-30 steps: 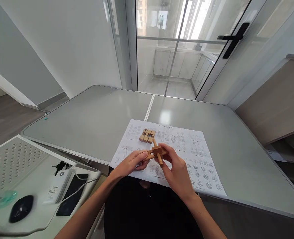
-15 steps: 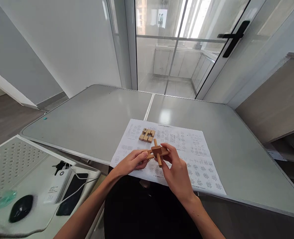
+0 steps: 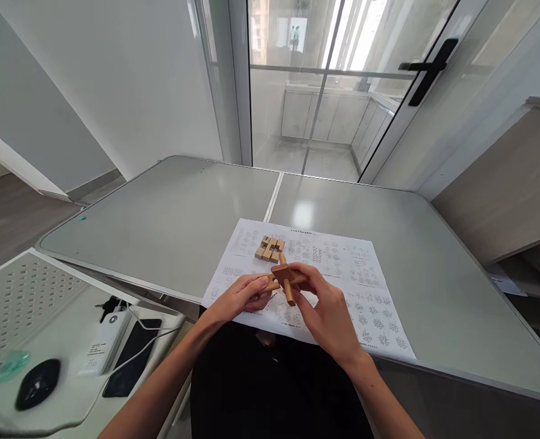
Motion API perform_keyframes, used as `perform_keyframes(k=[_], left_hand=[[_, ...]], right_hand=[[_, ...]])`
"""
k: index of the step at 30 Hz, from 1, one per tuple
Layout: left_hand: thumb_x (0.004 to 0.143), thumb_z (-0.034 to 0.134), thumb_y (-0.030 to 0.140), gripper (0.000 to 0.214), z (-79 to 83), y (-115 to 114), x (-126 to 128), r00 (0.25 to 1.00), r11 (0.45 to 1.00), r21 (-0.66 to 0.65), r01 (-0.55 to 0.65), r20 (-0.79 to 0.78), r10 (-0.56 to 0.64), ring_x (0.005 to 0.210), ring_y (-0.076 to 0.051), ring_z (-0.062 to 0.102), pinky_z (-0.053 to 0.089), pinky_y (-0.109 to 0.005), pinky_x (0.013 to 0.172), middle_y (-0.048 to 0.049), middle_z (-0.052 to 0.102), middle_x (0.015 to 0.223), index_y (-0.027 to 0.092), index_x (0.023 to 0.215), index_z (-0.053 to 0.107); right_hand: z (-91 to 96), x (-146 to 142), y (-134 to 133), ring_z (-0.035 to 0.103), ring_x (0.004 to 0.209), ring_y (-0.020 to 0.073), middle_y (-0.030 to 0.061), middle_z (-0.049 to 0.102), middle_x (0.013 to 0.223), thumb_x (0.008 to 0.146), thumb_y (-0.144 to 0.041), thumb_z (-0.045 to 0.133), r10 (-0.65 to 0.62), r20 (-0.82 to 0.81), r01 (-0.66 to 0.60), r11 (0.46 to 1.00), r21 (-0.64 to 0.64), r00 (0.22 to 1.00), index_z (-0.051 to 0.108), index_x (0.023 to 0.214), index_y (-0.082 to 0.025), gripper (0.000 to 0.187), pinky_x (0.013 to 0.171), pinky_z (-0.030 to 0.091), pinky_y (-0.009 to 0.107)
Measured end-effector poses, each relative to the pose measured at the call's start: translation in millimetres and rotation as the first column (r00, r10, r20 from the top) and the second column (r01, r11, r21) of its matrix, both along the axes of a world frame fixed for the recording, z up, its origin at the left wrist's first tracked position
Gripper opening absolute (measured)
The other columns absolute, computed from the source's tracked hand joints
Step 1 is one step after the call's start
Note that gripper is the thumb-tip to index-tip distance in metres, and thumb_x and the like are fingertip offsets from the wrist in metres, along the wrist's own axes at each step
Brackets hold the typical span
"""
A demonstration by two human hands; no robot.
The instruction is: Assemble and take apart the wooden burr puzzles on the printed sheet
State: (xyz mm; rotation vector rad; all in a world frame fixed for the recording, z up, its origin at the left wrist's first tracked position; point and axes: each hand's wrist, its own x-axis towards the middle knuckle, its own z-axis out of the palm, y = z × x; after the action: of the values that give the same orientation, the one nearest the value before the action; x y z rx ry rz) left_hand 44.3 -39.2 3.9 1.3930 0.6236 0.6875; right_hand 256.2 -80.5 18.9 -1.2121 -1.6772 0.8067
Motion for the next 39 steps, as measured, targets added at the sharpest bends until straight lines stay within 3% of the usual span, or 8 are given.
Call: perform_keyframes(k=[10,18,25,31,36,39], left_hand=[[0.106,0.041,0.058,0.046,-1.6,-1,2,1.0,1.0,0.02,-0.014,-0.017,0.014,0.051,-0.009,0.025,0.023,-0.028,0.053,0.0087,0.033,0.057,0.021,0.078,0.042],[0.105,0.041,0.06,0.047,0.3,-2,2,0.999,0.999,0.021,-0.033,-0.037,0.034,0.05,-0.009,0.025,0.023,-0.028,0.052,0.0086,0.034,0.057,0.02,0.079,0.045],[0.104,0.044,0.055,0.044,0.5,0,0,0.998,0.999,-0.046,-0.006,0.065,0.009,0.049,-0.009,0.026,0.024,-0.029,0.053,0.0086,0.034,0.054,0.022,0.075,0.04],[0.105,0.045,0.049,0.041,-1.6,2,0,0.987,0.996,-0.08,0.046,0.157,-0.033,0.048,-0.009,0.027,0.023,-0.028,0.052,0.0089,0.035,0.053,0.02,0.076,0.044],[0.104,0.046,0.05,0.041,-3.2,3,0,0.983,0.993,-0.1,0.063,0.178,-0.045,0.047,-0.008,0.026,0.023,-0.027,0.051,0.0093,0.034,0.051,0.02,0.076,0.044],[0.102,0.047,0.053,0.043,-2.3,3,-1,0.982,0.991,-0.121,0.066,0.186,-0.043,0.045,-0.008,0.024,0.022,-0.028,0.051,0.0099,0.032,0.049,0.022,0.074,0.041]], right_hand=[[-4.6,-8,-6,0.079,0.102,0.0283,0.0056,0.079,0.115,0.101,-0.038,0.063,-0.125,0.002,0.125,0.992,-0.01,0.992,0.055,0.135,-0.03,0.036,0.092,0.065,0.046],[-3.9,-11,-10,0.079,0.105,0.0291,0.0061,0.079,0.114,0.102,-0.044,0.063,-0.133,-0.015,0.133,0.991,-0.027,0.991,0.055,0.134,-0.03,0.036,0.091,0.066,0.046],[-6.8,-2,0,0.078,0.101,0.0279,0.0084,0.08,0.112,0.093,-0.051,0.075,-0.068,-0.225,0.035,0.989,-0.146,0.972,0.046,0.143,-0.029,0.062,0.089,0.066,0.046],[-2.0,-3,4,0.077,0.095,0.0258,0.0095,0.078,0.114,0.1,-0.051,0.066,0.014,-0.187,-0.053,0.978,-0.203,0.982,0.066,0.113,-0.024,0.03,0.081,0.064,0.039],[0.3,-4,4,0.076,0.093,0.0244,0.0081,0.078,0.114,0.1,-0.049,0.067,0.012,-0.193,-0.051,0.978,-0.203,0.981,0.071,0.105,-0.024,0.026,0.082,0.062,0.037],[1.9,-1,6,0.076,0.095,0.0247,0.0075,0.079,0.108,0.1,-0.048,0.068,0.058,-0.235,-0.112,0.968,-0.224,0.97,0.073,0.104,-0.023,0.026,0.083,0.061,0.037]])
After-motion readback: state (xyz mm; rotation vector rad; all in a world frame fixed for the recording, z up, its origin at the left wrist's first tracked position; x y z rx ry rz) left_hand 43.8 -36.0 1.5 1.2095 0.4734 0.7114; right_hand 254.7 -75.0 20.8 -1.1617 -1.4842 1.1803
